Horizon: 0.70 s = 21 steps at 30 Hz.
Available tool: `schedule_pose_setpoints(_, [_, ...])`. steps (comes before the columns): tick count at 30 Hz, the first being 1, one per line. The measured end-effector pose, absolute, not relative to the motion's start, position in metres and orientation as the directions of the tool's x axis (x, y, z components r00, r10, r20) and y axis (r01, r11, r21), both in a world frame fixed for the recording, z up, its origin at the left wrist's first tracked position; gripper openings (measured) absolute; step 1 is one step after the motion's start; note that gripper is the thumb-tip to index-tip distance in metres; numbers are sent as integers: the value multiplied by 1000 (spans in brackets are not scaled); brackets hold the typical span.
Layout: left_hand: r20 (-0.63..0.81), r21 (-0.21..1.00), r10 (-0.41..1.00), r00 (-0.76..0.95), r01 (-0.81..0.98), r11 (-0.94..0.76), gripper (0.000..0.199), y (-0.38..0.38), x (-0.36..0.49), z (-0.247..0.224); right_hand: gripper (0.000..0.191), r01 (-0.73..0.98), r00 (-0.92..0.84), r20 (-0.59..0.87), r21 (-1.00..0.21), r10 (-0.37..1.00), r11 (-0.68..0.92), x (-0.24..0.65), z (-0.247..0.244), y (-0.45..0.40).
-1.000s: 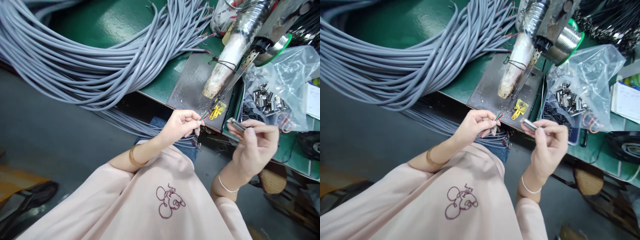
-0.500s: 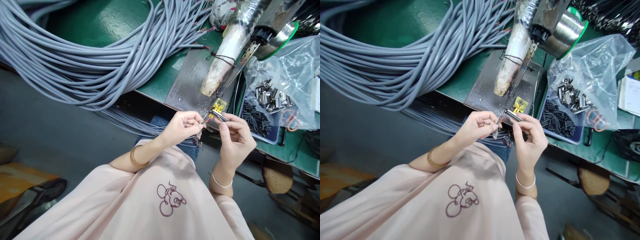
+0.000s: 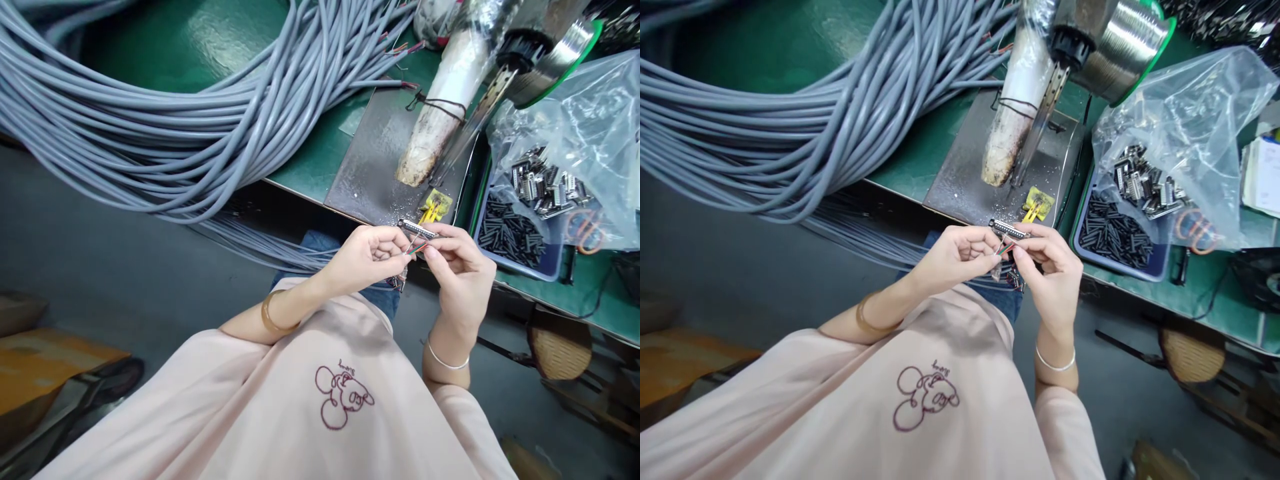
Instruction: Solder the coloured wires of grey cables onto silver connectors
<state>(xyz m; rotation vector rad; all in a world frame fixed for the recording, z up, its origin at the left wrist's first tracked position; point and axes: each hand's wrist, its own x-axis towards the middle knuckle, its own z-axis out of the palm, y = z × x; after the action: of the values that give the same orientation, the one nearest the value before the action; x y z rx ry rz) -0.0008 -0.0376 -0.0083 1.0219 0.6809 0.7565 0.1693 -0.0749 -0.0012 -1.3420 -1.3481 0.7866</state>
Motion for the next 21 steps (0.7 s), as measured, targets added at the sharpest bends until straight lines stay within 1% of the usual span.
schedule_pose_setpoints(2, [-150,917,841,521,-246,315,12,-39,0,-9,5,300,169,228,-939,959,170,167,-2,-77])
schedule_pose_setpoints(4, [-159,913,873,461,-267,307,16,-40,2,-10,6,353,184,262,-917,947,185,164,-3,-80])
schedule_pose_setpoints(8, [-184,908,910,371,-290,302,19,-38,2,-10,8,512,167,354,-829,920,226,158,-7,-87])
schedule_pose_setpoints(11, [-204,904,913,353,-289,314,17,-36,1,-9,10,575,217,433,-781,875,244,158,-8,-87])
schedule_pose_setpoints(15, [-195,912,918,346,-280,299,13,-35,0,-9,10,531,309,526,-787,793,315,160,-8,-82])
schedule_pose_setpoints(17, [-166,918,922,351,-285,274,12,-36,0,-10,6,523,307,556,-776,772,351,160,-8,-81])
schedule_pose_setpoints(21, [-139,928,918,371,-276,252,10,-38,1,-11,13,519,291,590,-759,753,394,157,-10,-81])
